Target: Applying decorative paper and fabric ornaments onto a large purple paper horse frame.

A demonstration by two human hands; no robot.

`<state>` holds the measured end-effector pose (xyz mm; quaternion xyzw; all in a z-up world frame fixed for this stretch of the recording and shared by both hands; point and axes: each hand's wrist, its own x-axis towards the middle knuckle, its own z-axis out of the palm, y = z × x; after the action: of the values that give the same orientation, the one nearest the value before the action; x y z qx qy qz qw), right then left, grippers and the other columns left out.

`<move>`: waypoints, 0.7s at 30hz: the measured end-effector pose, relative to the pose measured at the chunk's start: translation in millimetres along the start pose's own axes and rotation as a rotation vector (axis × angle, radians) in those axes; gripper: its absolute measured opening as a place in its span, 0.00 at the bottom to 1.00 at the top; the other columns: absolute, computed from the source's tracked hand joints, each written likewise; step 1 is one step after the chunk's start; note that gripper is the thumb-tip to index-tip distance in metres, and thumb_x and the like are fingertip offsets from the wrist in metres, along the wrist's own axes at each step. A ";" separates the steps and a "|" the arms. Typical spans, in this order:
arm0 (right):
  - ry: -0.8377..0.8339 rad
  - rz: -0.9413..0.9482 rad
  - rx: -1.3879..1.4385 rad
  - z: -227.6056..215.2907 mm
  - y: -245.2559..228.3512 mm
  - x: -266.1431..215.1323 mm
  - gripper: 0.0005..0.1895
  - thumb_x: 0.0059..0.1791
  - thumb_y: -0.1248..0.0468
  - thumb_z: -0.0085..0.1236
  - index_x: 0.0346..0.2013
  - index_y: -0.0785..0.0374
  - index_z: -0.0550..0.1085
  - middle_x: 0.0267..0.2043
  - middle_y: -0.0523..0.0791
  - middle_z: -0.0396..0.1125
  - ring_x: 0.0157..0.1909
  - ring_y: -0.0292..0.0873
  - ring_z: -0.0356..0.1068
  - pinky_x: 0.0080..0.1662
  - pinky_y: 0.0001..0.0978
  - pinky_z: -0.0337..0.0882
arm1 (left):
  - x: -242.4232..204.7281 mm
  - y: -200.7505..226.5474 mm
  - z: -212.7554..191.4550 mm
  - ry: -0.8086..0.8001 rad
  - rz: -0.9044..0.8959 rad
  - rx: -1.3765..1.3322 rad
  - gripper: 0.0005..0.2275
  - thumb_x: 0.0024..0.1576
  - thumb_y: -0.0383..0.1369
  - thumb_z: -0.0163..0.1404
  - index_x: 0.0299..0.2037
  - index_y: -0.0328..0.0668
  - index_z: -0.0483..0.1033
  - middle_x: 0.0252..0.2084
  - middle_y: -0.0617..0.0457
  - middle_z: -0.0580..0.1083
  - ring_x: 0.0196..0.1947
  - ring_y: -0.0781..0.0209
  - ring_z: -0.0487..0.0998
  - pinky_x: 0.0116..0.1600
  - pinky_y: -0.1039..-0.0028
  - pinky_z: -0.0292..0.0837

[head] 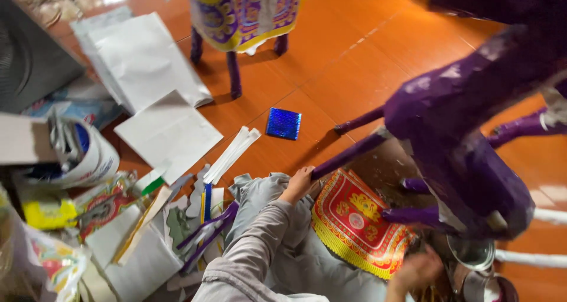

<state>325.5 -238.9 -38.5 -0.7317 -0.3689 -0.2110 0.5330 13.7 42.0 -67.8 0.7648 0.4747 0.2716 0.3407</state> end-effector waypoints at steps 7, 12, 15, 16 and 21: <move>0.089 0.674 -0.160 -36.4 -66.9 23.8 0.14 0.62 0.60 0.40 0.54 0.65 0.70 0.33 0.45 0.64 0.25 0.41 0.59 0.27 0.35 0.62 | 0.0 -12.1 11.7 0.018 -0.006 -0.022 0.16 0.57 0.40 0.55 0.53 0.48 0.69 0.48 0.41 0.74 0.51 0.37 0.75 0.51 0.52 0.72; -0.197 0.523 0.156 -0.9 -161.7 45.7 0.09 0.60 0.67 0.48 0.52 0.69 0.62 0.31 0.45 0.62 0.27 0.39 0.61 0.29 0.30 0.63 | 0.1 -4.4 4.5 -0.002 -0.005 -0.002 0.16 0.56 0.40 0.55 0.52 0.49 0.70 0.47 0.41 0.74 0.48 0.36 0.75 0.50 0.52 0.72; -0.202 -0.140 0.117 5.7 -180.1 48.7 0.07 0.61 0.72 0.46 0.49 0.75 0.60 0.41 0.55 0.66 0.40 0.46 0.69 0.43 0.34 0.69 | 0.4 -5.4 3.0 0.008 0.021 -0.001 0.15 0.56 0.39 0.55 0.52 0.49 0.70 0.46 0.41 0.74 0.49 0.36 0.75 0.50 0.52 0.72; -0.201 -0.135 0.116 3.8 -161.9 46.1 0.07 0.61 0.72 0.46 0.49 0.75 0.60 0.41 0.55 0.66 0.40 0.46 0.69 0.43 0.34 0.69 | -0.5 -6.8 3.5 0.004 0.021 0.002 0.15 0.56 0.39 0.55 0.52 0.49 0.70 0.46 0.41 0.74 0.49 0.36 0.75 0.50 0.52 0.72; -0.168 0.518 0.116 -15.3 -88.8 36.3 0.07 0.64 0.67 0.48 0.47 0.68 0.63 0.30 0.46 0.60 0.30 0.39 0.59 0.35 0.32 0.63 | 4.6 -13.9 12.2 -0.019 -0.015 0.003 0.13 0.60 0.38 0.51 0.52 0.49 0.70 0.48 0.41 0.74 0.50 0.37 0.75 0.51 0.52 0.72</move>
<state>282.1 -227.7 47.7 -0.7848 -0.2238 0.0153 0.5777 17.0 47.4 -85.8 0.7642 0.4775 0.2610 0.3463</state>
